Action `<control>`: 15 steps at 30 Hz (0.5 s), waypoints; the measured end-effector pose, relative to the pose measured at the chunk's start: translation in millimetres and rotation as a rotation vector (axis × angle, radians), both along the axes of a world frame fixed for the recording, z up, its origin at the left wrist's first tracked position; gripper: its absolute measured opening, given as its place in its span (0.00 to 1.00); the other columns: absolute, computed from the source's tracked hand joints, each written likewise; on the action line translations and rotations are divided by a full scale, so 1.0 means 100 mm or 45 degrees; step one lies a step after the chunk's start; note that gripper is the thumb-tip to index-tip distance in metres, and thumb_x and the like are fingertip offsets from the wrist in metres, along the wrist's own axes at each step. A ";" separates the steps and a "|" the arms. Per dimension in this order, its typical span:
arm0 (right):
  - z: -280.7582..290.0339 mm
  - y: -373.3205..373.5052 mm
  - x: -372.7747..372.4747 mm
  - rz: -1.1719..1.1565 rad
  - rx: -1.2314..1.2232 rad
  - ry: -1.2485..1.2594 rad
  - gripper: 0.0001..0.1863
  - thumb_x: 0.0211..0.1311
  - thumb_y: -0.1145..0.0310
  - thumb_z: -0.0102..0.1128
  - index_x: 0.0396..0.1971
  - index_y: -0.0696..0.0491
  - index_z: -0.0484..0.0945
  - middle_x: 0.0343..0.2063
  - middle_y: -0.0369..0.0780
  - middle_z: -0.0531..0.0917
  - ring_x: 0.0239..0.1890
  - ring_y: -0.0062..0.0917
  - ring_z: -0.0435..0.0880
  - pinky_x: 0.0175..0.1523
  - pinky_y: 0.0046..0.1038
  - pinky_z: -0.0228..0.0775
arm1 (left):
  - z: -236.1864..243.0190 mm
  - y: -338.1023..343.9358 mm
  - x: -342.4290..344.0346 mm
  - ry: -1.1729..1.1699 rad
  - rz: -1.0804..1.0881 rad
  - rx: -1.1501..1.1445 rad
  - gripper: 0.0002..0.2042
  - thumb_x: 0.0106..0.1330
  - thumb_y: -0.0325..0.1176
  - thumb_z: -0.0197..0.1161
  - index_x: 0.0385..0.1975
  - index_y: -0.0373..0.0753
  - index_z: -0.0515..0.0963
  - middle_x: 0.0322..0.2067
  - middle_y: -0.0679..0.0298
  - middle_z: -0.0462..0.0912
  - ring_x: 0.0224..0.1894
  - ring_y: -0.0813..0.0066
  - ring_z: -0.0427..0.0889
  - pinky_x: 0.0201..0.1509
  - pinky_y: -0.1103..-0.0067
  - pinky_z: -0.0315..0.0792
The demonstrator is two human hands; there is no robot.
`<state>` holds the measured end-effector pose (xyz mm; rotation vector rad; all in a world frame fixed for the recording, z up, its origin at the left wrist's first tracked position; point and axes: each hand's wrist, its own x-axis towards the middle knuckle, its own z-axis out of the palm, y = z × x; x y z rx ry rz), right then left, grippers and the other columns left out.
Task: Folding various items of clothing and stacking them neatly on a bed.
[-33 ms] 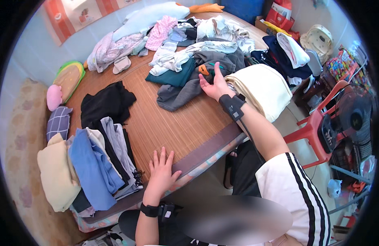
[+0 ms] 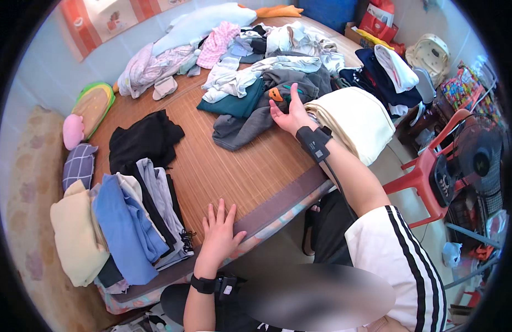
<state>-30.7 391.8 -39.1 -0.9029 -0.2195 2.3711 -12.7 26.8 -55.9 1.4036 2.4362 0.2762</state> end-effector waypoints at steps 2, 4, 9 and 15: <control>0.09 0.01 -0.06 0.013 -0.038 -0.183 0.46 0.43 0.31 0.58 0.57 0.44 0.57 0.48 0.36 0.66 0.39 0.27 0.75 0.45 0.29 0.64 | 0.03 0.01 0.01 -0.007 0.010 -0.036 0.36 0.53 0.44 0.65 0.62 0.41 0.59 0.66 0.47 0.47 0.67 0.39 0.44 0.64 0.49 0.46; 0.09 0.12 -0.07 0.065 -0.046 -0.366 0.43 0.48 0.26 0.45 0.54 0.45 0.62 0.46 0.35 0.67 0.38 0.27 0.74 0.47 0.30 0.63 | 0.04 0.05 0.03 -0.015 0.006 -0.070 0.36 0.55 0.44 0.64 0.63 0.41 0.58 0.66 0.47 0.46 0.67 0.39 0.43 0.65 0.50 0.45; -0.03 0.18 -0.15 -0.153 -0.121 -0.483 0.14 0.65 0.62 0.46 0.47 0.51 0.65 0.43 0.41 0.69 0.39 0.31 0.72 0.48 0.37 0.66 | 0.04 0.06 0.03 -0.006 0.001 -0.071 0.36 0.55 0.45 0.64 0.63 0.42 0.57 0.66 0.48 0.45 0.67 0.40 0.42 0.65 0.50 0.46; -0.30 0.04 -0.25 0.208 0.244 -0.252 0.11 0.66 0.64 0.47 0.42 0.53 0.70 0.34 0.41 0.73 0.31 0.30 0.73 0.43 0.34 0.69 | -0.02 0.09 0.08 0.029 0.011 -0.056 0.36 0.55 0.45 0.63 0.63 0.42 0.57 0.66 0.46 0.44 0.67 0.38 0.41 0.64 0.49 0.46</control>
